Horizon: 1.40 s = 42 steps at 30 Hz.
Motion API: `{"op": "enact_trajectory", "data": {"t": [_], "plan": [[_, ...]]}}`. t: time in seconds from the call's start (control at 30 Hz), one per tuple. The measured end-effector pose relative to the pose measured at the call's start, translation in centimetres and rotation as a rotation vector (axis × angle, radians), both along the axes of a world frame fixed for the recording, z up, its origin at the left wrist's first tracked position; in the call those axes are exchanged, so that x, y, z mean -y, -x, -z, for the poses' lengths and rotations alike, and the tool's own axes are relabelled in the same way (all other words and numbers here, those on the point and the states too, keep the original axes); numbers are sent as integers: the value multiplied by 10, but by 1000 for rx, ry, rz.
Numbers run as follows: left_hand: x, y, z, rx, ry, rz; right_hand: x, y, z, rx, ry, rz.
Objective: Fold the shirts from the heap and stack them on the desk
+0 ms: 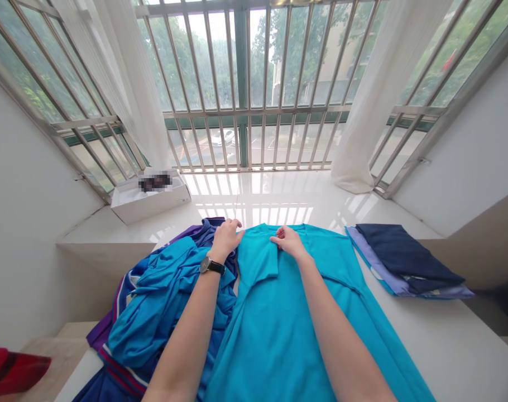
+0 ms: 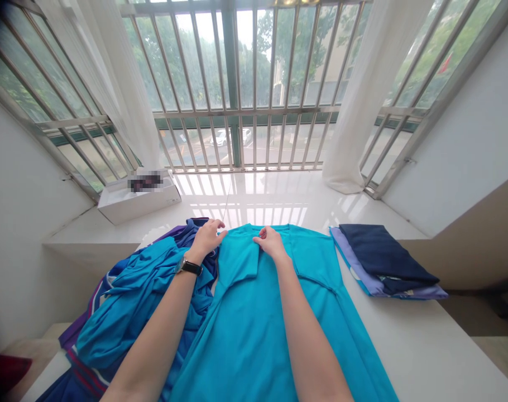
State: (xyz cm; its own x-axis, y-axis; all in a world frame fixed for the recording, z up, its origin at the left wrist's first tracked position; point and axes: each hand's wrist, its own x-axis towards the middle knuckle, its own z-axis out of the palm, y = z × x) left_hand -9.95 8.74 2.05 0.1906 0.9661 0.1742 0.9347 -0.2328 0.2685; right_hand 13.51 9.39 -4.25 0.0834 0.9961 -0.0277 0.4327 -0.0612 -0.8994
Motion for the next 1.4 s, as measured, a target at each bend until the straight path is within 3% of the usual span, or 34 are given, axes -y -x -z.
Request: {"op": "enact_trajectory", "data": {"t": [0.13,0.23,0.33,0.5,0.73,0.93,1.03,1.17,1.23,1.3,1.4], "plan": [[17,-15,-25,26,214,304,-1,-1,2,-11,-10,4],[37,-40,-28,-35,423,503,-2,-1,6,-7,-25,13],[50,-61,-19,-167,494,490,-2,-2,10,-3,-44,15],[52,-67,-7,-221,428,470,-1,-2,12,11,-90,-4],[46,-70,-7,-159,431,577,-1,0,17,118,-206,29],[55,-78,-2,-208,411,531,1,1,22,185,-272,62],[73,-70,-8,-191,398,518,1,1,22,219,-287,53],[136,-36,-23,-38,246,470,3,2,20,295,-291,44],[189,-13,-24,63,112,261,5,3,19,341,-289,37],[250,9,-16,173,21,52,7,4,17,387,-288,27],[344,33,15,330,-28,-158,12,6,14,453,-285,15]]}}
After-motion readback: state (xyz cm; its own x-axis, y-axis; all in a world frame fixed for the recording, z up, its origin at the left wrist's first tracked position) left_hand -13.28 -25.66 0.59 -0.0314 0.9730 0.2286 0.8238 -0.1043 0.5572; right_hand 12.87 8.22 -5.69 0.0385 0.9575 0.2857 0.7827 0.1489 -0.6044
